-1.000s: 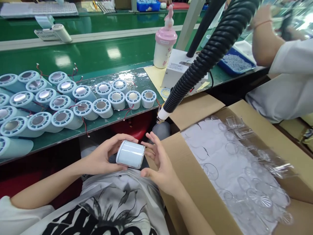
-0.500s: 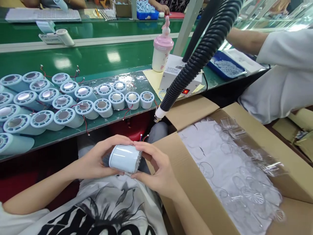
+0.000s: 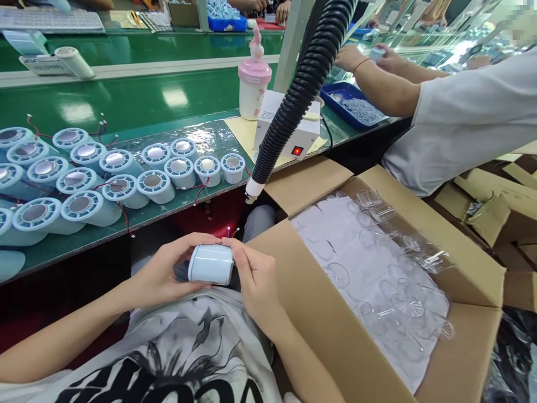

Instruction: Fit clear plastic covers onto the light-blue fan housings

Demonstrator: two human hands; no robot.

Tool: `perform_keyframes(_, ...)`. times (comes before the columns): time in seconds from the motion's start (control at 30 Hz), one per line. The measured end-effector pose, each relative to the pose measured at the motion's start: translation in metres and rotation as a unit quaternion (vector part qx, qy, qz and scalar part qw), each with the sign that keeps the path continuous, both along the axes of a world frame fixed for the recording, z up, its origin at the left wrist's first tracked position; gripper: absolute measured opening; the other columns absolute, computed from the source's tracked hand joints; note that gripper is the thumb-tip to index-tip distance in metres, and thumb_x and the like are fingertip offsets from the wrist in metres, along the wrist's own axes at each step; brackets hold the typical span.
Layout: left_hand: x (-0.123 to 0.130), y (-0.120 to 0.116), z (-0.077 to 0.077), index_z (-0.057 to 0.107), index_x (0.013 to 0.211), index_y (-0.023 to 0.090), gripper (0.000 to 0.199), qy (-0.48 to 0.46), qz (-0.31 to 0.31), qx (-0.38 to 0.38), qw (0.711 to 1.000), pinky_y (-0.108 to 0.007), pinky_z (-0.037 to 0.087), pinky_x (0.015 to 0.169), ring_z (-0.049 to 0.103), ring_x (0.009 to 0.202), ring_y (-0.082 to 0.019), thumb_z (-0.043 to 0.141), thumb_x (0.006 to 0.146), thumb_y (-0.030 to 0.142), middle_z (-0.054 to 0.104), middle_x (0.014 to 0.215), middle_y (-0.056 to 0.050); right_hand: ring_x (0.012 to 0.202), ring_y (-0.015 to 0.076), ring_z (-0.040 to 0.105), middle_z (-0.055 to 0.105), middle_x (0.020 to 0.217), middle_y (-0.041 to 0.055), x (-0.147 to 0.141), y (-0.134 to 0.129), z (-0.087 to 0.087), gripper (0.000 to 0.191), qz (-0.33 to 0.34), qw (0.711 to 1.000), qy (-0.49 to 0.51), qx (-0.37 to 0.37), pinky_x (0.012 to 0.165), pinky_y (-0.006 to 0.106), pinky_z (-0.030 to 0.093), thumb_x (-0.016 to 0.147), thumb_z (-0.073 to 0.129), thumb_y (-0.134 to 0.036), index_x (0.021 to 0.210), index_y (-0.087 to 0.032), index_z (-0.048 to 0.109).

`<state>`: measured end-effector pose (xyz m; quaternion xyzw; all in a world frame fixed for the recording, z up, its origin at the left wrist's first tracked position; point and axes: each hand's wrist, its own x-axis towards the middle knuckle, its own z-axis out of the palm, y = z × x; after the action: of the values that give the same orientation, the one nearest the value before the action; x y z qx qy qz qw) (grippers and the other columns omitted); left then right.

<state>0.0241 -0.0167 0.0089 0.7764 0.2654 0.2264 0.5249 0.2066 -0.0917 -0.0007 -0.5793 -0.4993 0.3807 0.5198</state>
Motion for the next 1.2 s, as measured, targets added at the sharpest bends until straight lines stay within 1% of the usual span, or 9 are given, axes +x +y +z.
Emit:
perform_keyframes(0.13, 0.002, 0.007, 0.001, 0.048, 0.123, 0.023, 0.059, -0.015, 0.004, -0.142, 0.990, -0.028, 0.053, 0.086, 0.062, 0.101, -0.020, 0.077, 0.072, 0.027, 0.060, 0.117, -0.006, 0.098, 0.0187, 0.069, 0.072, 0.113, 0.0056, 0.011, 0.006, -0.004, 0.032, 0.038, 0.998, 0.048, -0.013, 0.074, 0.028, 0.060, 0.097, 0.039, -0.021, 0.116, -0.024, 0.065)
perform_keyframes(0.27, 0.008, 0.016, -0.009, 0.051, 0.122, 0.019, 0.050, -0.006, 0.020, -0.278, 0.960, -0.020, 0.045, 0.053, 0.055, 0.060, -0.011, 0.065, 0.081, 0.044, 0.062, 0.081, 0.001, 0.134, 0.0235, 0.045, 0.037, 0.153, 0.0066, 0.017, 0.007, -0.018, 0.061, 0.140, 0.979, -0.108, 0.099, 0.105, 0.044, 0.045, 0.083, 0.049, -0.003, 0.138, -0.029, 0.044)
perform_keyframes(0.33, 0.012, 0.019, -0.018, 0.061, 0.109, 0.016, 0.043, -0.019, 0.039, -0.299, 0.953, -0.021, 0.043, 0.055, 0.052, 0.062, -0.011, 0.066, 0.080, 0.047, 0.063, 0.079, 0.000, 0.138, 0.0262, 0.038, 0.030, 0.156, 0.0072, 0.012, 0.007, -0.030, 0.070, 0.156, 0.965, -0.159, 0.142, 0.111, 0.048, 0.038, 0.078, 0.061, -0.005, 0.140, -0.031, 0.041)
perform_keyframes(0.43, 0.019, 0.019, -0.036, 0.069, 0.090, 0.013, 0.041, -0.088, 0.097, -0.380, 0.916, -0.023, 0.044, 0.069, 0.056, 0.077, -0.015, 0.079, 0.066, 0.045, 0.066, 0.085, -0.003, 0.130, 0.0268, 0.050, 0.047, 0.145, 0.0104, -0.004, 0.009, -0.051, 0.075, 0.089, 0.985, -0.099, 0.106, 0.106, 0.045, 0.045, 0.073, 0.073, -0.013, 0.140, -0.029, 0.042)
perform_keyframes(0.53, 0.028, 0.011, -0.056, 0.067, 0.093, 0.013, 0.048, -0.134, 0.156, -0.444, 0.872, -0.024, 0.045, 0.069, 0.058, 0.076, -0.015, 0.084, 0.058, 0.043, 0.066, 0.082, -0.003, 0.128, 0.0273, 0.052, 0.048, 0.144, 0.0129, -0.022, 0.014, -0.070, 0.071, 0.001, 0.998, 0.046, 0.030, 0.099, 0.041, 0.052, 0.073, 0.070, -0.016, 0.138, -0.023, 0.043)
perform_keyframes(0.67, 0.039, -0.005, -0.081, 0.064, 0.100, 0.016, 0.045, -0.180, 0.245, -0.454, 0.838, -0.021, 0.046, 0.068, 0.058, 0.070, -0.011, 0.079, 0.066, 0.041, 0.065, 0.080, 0.000, 0.122, 0.0272, 0.057, 0.053, 0.139, 0.0147, -0.039, 0.022, -0.088, 0.067, -0.043, 0.992, 0.115, -0.012, 0.098, 0.041, 0.052, 0.069, 0.065, -0.015, 0.134, -0.017, 0.047)
perform_keyframes(0.93, 0.059, -0.012, -0.103, 0.059, 0.103, 0.017, 0.042, -0.256, 0.393, -0.400, 0.787, -0.024, 0.049, 0.079, 0.063, 0.087, -0.016, 0.075, 0.071, 0.040, 0.068, 0.094, -0.003, 0.103, 0.0289, 0.066, 0.067, 0.119, 0.0158, -0.048, 0.033, -0.094, 0.062, -0.123, 0.987, -0.041, -0.099, 0.089, 0.045, 0.054, 0.069, 0.069, -0.026, 0.127, -0.013, 0.054)
perform_keyframes(1.07, 0.064, -0.006, -0.106, 0.057, 0.101, 0.016, 0.045, -0.260, 0.402, -0.398, 0.783, -0.028, 0.050, 0.077, 0.064, 0.085, -0.019, 0.073, 0.071, 0.047, 0.069, 0.094, -0.006, 0.109, 0.0316, 0.064, 0.066, 0.122, 0.0171, -0.054, 0.035, -0.094, 0.065, -0.139, 0.984, -0.054, -0.102, 0.093, 0.049, 0.051, 0.069, 0.071, -0.028, 0.129, -0.013, 0.053)
perform_keyframes(1.2, 0.053, 0.003, -0.096, 0.059, 0.109, 0.017, 0.054, -0.244, 0.332, -0.406, 0.816, -0.028, 0.050, 0.077, 0.064, 0.089, -0.019, 0.073, 0.071, 0.052, 0.069, 0.101, -0.007, 0.116, 0.0311, 0.060, 0.061, 0.129, 0.0170, -0.050, 0.031, -0.091, 0.067, -0.151, 0.983, -0.092, -0.038, 0.099, 0.050, 0.048, 0.071, 0.072, -0.026, 0.133, -0.016, 0.050)
